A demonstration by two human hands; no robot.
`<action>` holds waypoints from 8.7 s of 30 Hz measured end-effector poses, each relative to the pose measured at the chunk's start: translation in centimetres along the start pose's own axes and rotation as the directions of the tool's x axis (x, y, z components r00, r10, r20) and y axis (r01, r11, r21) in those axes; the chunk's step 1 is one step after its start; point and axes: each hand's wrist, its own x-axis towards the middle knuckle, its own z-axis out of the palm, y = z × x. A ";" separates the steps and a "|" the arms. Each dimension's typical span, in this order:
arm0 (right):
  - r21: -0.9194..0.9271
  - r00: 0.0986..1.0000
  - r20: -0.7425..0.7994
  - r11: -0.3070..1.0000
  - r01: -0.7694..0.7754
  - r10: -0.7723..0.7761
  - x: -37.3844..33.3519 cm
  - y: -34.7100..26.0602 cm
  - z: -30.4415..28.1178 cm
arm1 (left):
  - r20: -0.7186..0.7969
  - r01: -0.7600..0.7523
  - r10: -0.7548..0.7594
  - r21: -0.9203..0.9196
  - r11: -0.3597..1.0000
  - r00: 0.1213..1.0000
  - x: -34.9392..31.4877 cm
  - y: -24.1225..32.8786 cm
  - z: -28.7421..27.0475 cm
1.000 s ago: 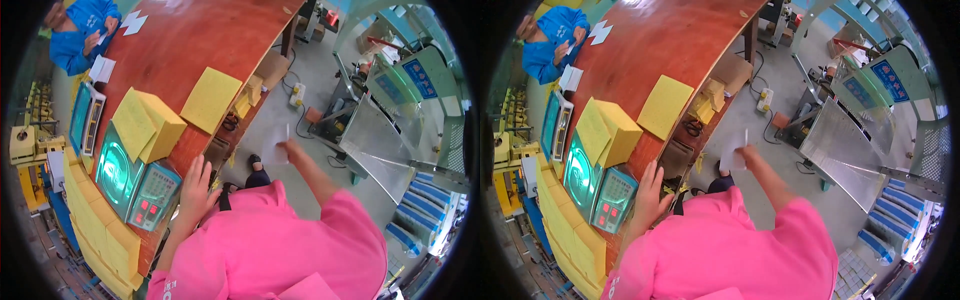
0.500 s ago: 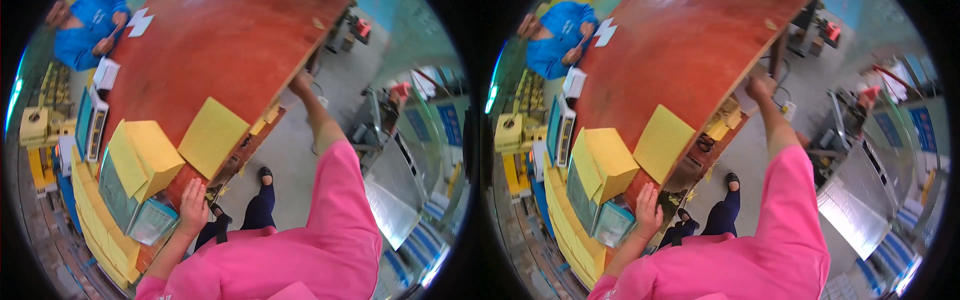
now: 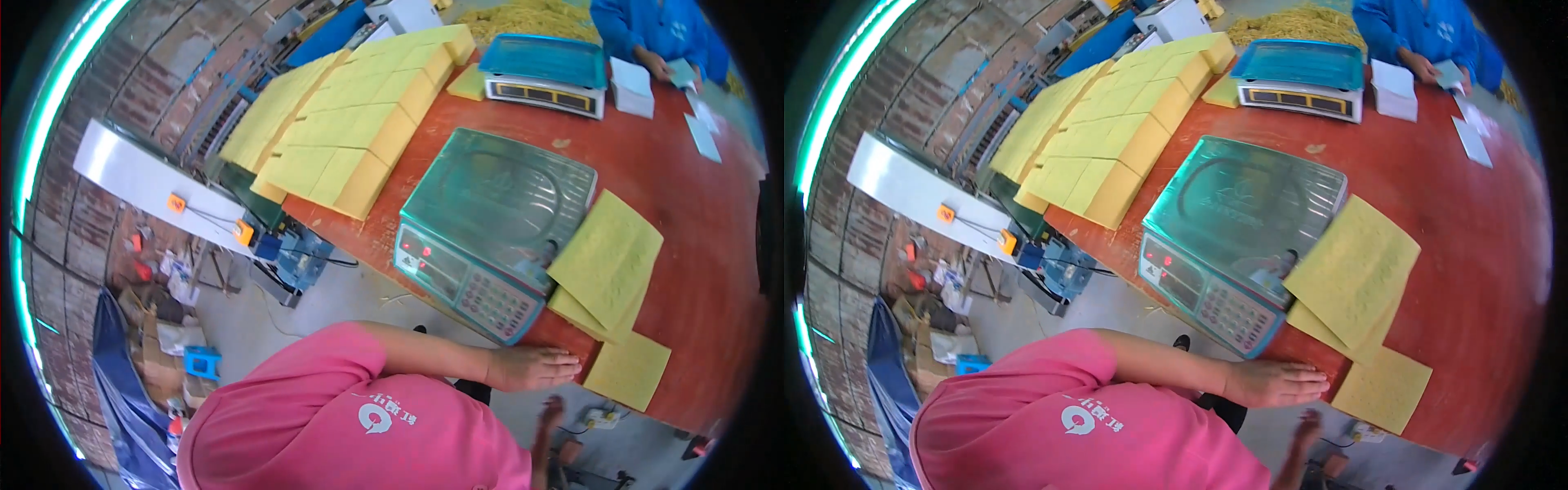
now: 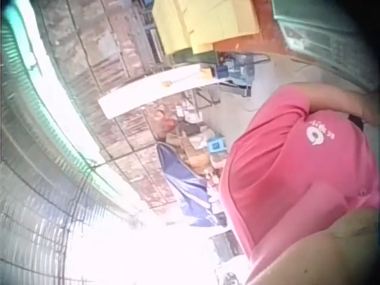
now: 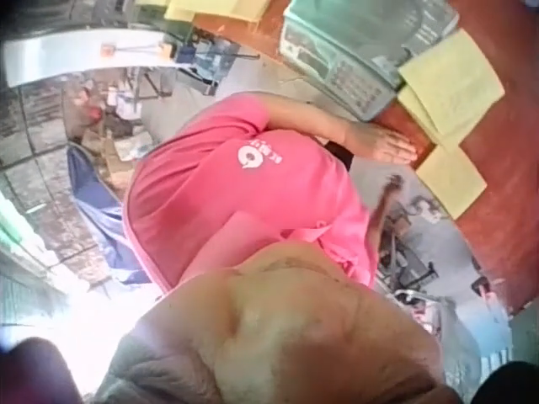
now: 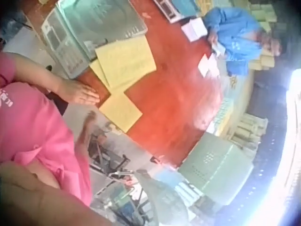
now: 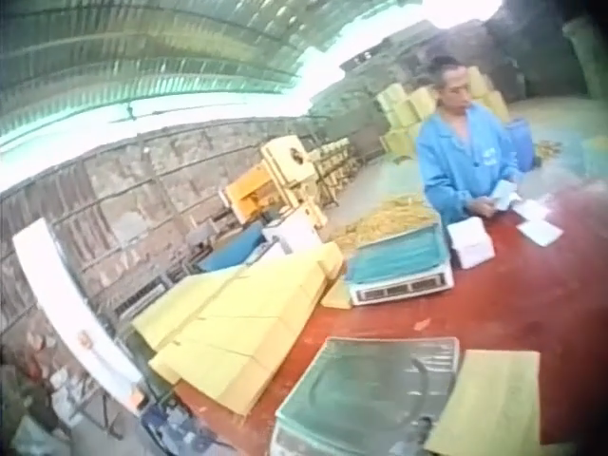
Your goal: Counting, weighing, and bundling stacks of yellow paper sheets using an industrial scale and strapping machine.
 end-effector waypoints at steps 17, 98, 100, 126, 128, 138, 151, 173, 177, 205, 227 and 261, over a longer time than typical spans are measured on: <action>-0.059 0.933 0.344 0.994 -0.094 0.108 -10.5 -28.3 24.8 | -0.682 0.713 -0.696 -0.373 0.594 0.223 -33.8 -3.5 -32.4; -0.164 0.960 0.119 0.948 0.271 -0.254 0.9 -57.4 -0.4 | 0.079 0.467 -0.804 -0.845 0.260 0.590 5.3 -6.7 -14.3; -0.220 0.963 0.091 0.938 0.269 -0.254 0.6 -57.7 -0.3 | 0.049 0.473 -0.793 -0.824 0.312 0.608 5.3 -6.7 -14.3; -0.385 0.948 -0.092 0.889 0.247 -0.303 -1.3 -56.5 -1.3 | 0.289 0.324 -0.796 -0.938 -0.124 0.531 5.2 -7.8 -15.0; -0.372 0.959 -0.124 0.908 0.192 -0.254 -1.2 -56.5 -1.1 | 0.296 0.309 -0.792 -0.940 -0.142 0.534 5.3 -7.5 -15.0; -0.068 0.809 -0.254 0.845 0.531 -0.529 -1.9 -56.9 -2.1 | 0.111 0.539 -0.803 -0.793 0.283 0.585 4.7 -7.0 -15.9; -0.235 0.881 -0.464 0.972 -0.016 -0.098 0.0 -43.8 -7.8 | 0.163 0.316 -0.352 0.209 0.925 0.922 8.7 -5.6 -15.6; -0.524 0.816 -0.221 0.771 0.363 -0.534 -1.9 -49.4 -1.0 | 0.063 -0.003 -0.006 0.138 0.990 0.998 6.7 -6.9 -12.9; -0.550 0.707 -0.272 0.709 0.443 -0.653 -3.7 -52.7 1.6 | -0.140 0.074 -0.063 0.076 0.994 0.988 2.5 -5.8 -16.8; 0.408 0.717 0.693 0.779 -0.477 0.076 -17.4 -42.8 50.8 | -0.358 0.738 -0.650 0.408 0.537 0.670 -34.8 -18.8 -39.4; 0.499 0.730 0.550 0.861 0.102 -0.405 -21.3 -48.2 43.3 | 0.100 0.333 -0.890 -0.941 0.061 0.445 -40.1 -7.1 -32.1; -0.577 0.380 0.273 0.166 0.800 -0.884 -10.9 -68.8 26.2 | -0.424 0.941 -0.872 0.322 0.107 0.244 -28.7 -27.9 -39.7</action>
